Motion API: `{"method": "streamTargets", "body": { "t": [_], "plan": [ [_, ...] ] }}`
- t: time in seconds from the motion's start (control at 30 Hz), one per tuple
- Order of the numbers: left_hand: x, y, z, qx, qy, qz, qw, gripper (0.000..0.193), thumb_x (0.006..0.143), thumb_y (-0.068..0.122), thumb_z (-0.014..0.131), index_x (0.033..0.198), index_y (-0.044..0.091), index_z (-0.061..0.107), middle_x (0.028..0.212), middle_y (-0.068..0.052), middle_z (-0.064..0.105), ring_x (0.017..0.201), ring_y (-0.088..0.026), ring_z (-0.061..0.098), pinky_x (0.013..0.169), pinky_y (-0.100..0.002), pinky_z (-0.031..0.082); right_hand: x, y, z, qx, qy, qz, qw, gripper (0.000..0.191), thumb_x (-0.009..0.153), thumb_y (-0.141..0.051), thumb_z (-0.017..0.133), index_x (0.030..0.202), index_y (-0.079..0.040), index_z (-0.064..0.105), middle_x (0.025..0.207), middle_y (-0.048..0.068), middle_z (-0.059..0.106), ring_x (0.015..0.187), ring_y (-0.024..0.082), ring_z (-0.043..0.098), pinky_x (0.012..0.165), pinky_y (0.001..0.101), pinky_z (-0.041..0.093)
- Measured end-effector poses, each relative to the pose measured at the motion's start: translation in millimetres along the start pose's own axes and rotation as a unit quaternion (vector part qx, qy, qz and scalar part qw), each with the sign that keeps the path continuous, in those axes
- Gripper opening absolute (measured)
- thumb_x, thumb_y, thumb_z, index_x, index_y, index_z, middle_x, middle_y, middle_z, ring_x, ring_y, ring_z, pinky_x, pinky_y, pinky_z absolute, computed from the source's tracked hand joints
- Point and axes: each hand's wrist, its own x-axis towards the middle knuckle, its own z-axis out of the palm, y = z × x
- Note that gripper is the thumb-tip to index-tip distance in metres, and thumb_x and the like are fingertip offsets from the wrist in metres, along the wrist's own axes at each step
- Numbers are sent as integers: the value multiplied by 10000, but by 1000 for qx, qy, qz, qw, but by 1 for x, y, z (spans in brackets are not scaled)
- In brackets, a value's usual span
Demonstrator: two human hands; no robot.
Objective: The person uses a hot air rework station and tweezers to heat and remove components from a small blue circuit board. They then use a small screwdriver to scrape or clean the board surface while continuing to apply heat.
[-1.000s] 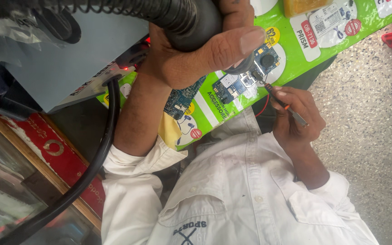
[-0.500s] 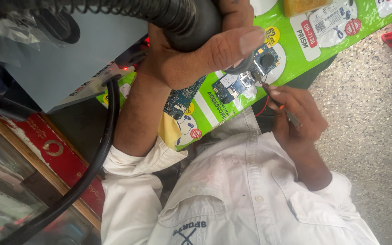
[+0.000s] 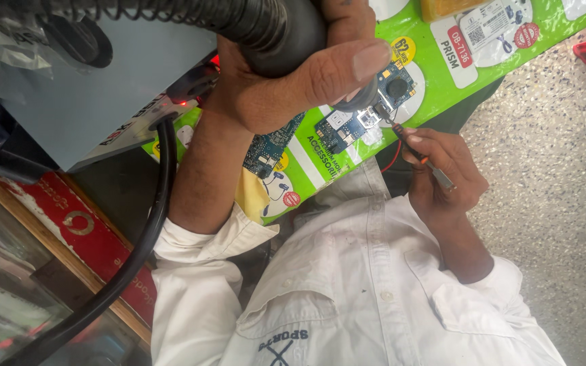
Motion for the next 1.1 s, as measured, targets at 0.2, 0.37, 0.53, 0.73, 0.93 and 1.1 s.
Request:
{"method": "streamTargets", "body": {
  "t": [0.2, 0.37, 0.53, 0.73, 0.93, 1.1],
  "plan": [
    [0, -1, 1, -12, 7, -2, 1000, 230, 1174, 16, 666, 964, -9, 577, 822, -53, 568, 716, -128, 588, 637, -266, 461, 1, 1, -1, 0, 0, -4, 1000, 197, 990, 152, 701, 1160, 58, 665, 1122, 200, 729, 1051, 313, 730, 876, 332, 589],
    [-2, -3, 1, -8, 5, -3, 1000, 224, 1172, 16, 670, 969, -13, 578, 822, -55, 571, 709, -125, 579, 617, -261, 440, -1, 1, -1, -6, -1, -4, 1000, 192, 995, 151, 694, 1160, 57, 668, 1127, 200, 731, 1055, 318, 733, 880, 334, 591],
    [-2, -3, 1, -26, 13, -7, 1000, 232, 1177, 20, 675, 967, -10, 579, 817, -53, 572, 702, -126, 582, 611, -261, 444, -1, 2, 0, 2, 2, -4, 1000, 190, 1001, 155, 699, 1161, 57, 666, 1126, 200, 729, 1055, 311, 735, 873, 325, 597],
    [0, -2, 1, -13, 7, 1, 1000, 230, 1172, 29, 665, 960, -12, 586, 813, -54, 579, 700, -125, 589, 616, -261, 455, -2, 3, 0, 5, 4, 5, 1000, 195, 994, 157, 701, 1157, 55, 671, 1127, 205, 727, 1053, 306, 731, 877, 324, 593],
    [0, 0, -1, 8, 1, -3, 1000, 266, 1185, 45, 664, 938, -15, 589, 808, -60, 593, 699, -127, 591, 621, -259, 448, -1, 2, 0, 2, 3, 5, 1000, 202, 985, 147, 719, 1157, 52, 675, 1123, 193, 727, 1008, 293, 734, 876, 327, 591],
    [0, 0, -1, -5, -1, -16, 1000, 281, 1191, 51, 667, 933, -15, 576, 807, -58, 590, 695, -122, 590, 635, -260, 468, 4, 2, -4, -3, -4, -10, 1000, 168, 1009, 66, 745, 1160, 31, 680, 1149, 164, 734, 1035, 292, 711, 903, 349, 557]
  ]
}}
